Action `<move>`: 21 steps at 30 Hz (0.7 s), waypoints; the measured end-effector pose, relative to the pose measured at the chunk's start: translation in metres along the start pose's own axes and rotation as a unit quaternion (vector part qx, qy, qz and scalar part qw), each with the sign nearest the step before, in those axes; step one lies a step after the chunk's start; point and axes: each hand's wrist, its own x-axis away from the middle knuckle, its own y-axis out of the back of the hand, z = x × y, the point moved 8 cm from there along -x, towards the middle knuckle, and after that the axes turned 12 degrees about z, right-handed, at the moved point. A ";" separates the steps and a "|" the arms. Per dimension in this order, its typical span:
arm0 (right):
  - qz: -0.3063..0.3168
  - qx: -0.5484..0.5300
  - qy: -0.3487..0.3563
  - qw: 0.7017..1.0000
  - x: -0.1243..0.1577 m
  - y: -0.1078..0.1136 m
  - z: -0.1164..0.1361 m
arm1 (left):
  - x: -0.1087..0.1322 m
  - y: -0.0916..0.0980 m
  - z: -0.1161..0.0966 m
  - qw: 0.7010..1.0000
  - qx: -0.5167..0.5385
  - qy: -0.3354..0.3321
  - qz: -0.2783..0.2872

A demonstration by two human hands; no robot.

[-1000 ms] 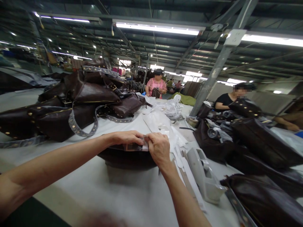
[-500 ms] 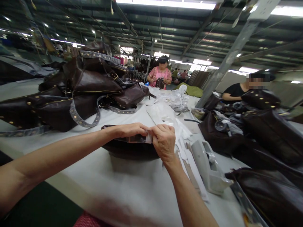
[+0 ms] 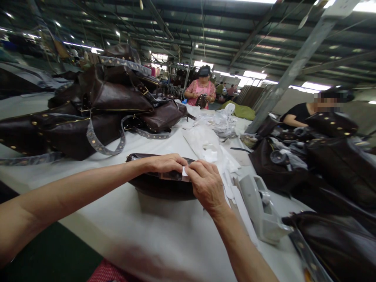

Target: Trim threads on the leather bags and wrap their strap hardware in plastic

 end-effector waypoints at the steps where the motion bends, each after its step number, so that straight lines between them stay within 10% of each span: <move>1: 0.008 0.005 0.004 1.000 0.002 -0.001 0.001 | 0.000 -0.001 0.000 1.000 0.000 0.000 0.004; 21: 0.028 0.036 0.039 0.998 0.004 -0.016 0.009 | 0.012 0.009 0.006 0.994 0.013 0.089 0.065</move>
